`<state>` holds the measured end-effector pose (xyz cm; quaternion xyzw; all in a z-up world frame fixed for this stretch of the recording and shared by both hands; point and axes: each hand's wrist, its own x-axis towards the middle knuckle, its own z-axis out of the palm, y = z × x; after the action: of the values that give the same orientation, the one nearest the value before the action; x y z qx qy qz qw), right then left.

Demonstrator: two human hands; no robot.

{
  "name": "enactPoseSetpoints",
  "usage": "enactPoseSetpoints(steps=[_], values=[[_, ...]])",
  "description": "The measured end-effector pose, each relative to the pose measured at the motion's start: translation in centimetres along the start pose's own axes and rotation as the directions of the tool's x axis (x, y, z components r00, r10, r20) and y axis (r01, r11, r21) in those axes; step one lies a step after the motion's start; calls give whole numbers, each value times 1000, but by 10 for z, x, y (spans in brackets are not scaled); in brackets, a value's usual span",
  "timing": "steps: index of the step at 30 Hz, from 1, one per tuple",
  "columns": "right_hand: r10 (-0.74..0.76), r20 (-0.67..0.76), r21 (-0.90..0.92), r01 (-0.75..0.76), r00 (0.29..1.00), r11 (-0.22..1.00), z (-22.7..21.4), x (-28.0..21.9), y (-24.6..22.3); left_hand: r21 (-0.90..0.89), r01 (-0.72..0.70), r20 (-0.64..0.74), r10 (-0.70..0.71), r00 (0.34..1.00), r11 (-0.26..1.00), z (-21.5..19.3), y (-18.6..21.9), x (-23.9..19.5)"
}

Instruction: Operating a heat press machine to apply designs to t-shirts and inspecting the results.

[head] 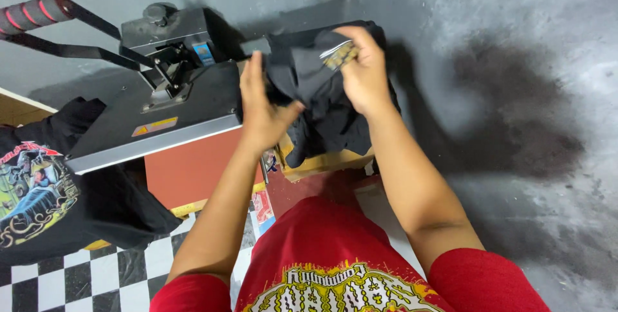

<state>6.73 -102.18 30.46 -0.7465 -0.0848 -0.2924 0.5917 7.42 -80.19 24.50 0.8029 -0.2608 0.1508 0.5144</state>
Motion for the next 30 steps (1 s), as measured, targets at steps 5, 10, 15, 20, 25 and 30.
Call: enactPoseSetpoints(steps=[5, 10, 15, 20, 25, 30], values=[[76, 54, 38, -78, 996, 996, 45, -11, -6, -168, -5, -7, 3, 1000, 986, 11, -6, -7], [16, -22, 6, -16, 1000, 1000, 45, -24, -2, -704, 256, -13, -372, 928, 663, -23, 38, -6], [-51, 35, 116, 47, 998, 992, 41, -58, -57, -935, 274, 126, -508, 852, 227, -41, 23, -17], [95, 311, -44, -85, 946, 995, 52, -96, -75, -937, 306, 156, -583, 798, 168, -71, 33, -33], [156, 429, 207, -265, 890, 942, 53, -118, -74, -924, 324, 117, -653, 749, 205, -93, -16, -74], [279, 426, 343, -439, 861, 830, 74, -146, -68, -781, 361, -7, -585, 811, 509, -137, 4, -132]])
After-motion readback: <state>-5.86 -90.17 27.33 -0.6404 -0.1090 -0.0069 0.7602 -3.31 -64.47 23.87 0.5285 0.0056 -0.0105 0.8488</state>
